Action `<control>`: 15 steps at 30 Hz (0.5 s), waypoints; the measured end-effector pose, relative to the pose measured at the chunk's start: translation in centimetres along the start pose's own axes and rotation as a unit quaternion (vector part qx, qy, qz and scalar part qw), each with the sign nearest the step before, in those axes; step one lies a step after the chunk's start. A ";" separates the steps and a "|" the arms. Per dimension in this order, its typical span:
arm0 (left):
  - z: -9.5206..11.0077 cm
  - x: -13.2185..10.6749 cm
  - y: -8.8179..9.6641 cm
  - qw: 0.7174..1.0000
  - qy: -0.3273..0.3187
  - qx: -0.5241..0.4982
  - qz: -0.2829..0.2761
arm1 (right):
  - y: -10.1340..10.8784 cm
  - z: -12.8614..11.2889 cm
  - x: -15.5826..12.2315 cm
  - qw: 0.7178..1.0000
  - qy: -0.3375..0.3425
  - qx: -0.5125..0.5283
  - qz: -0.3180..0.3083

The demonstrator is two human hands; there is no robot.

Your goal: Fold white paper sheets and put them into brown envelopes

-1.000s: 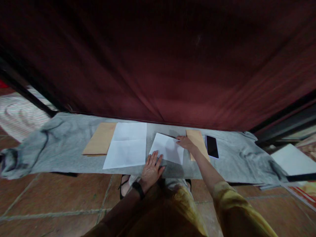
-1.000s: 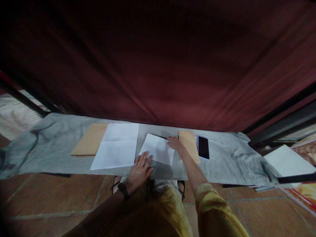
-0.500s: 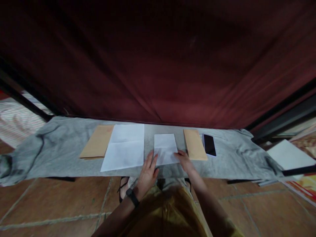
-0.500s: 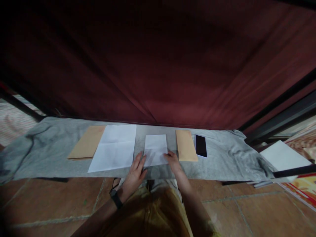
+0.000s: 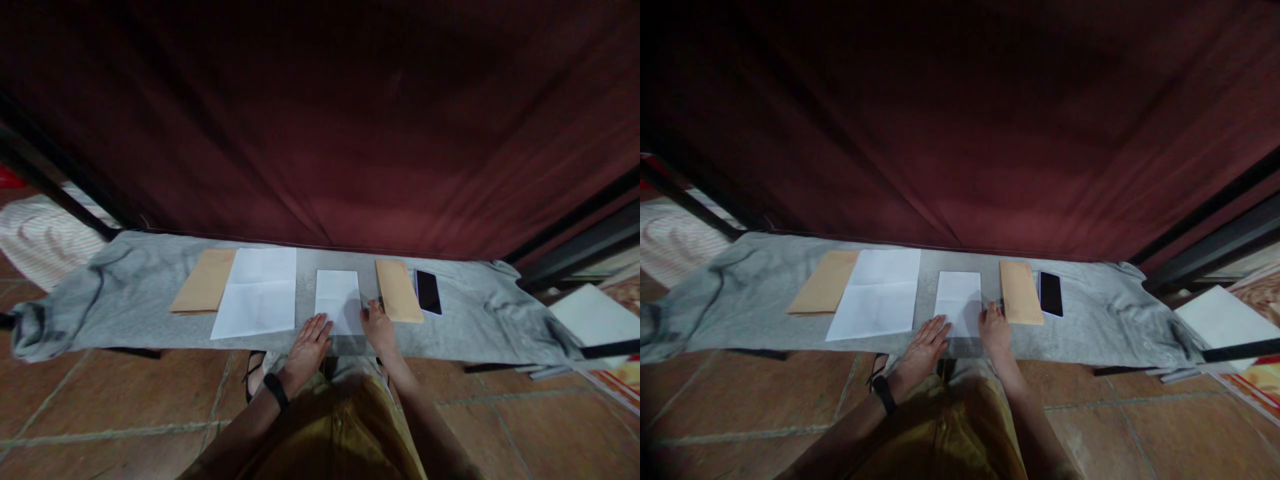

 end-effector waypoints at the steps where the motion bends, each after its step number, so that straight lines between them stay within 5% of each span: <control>1: 0.1 -0.1 -0.1 1.000 -0.002 0.004 0.001 | 0.1 -0.7 -0.3 0.999 0.040 -0.026 0.020; 7: 0.4 -0.2 -0.6 0.999 -0.004 0.038 -0.010 | -3.9 -6.1 -1.6 0.940 0.330 -0.041 -0.070; 11: 0.4 -0.3 -1.1 0.998 -0.007 0.058 -0.014 | -7.2 -7.9 -0.6 0.909 0.389 -0.115 -0.090; 15: 0.1 -0.6 -1.7 0.998 -0.006 0.059 -0.012 | -8.3 -8.7 1.5 0.895 0.401 -0.181 -0.078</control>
Point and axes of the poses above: each hand's wrist, its own x-axis towards the middle knuckle, its own y-axis out of the back of the hand, z = x × y, the point moved 5 cm from there along x, towards the middle knuckle, and after that the axes turned 13 degrees about -y, right-handed, at the moved point
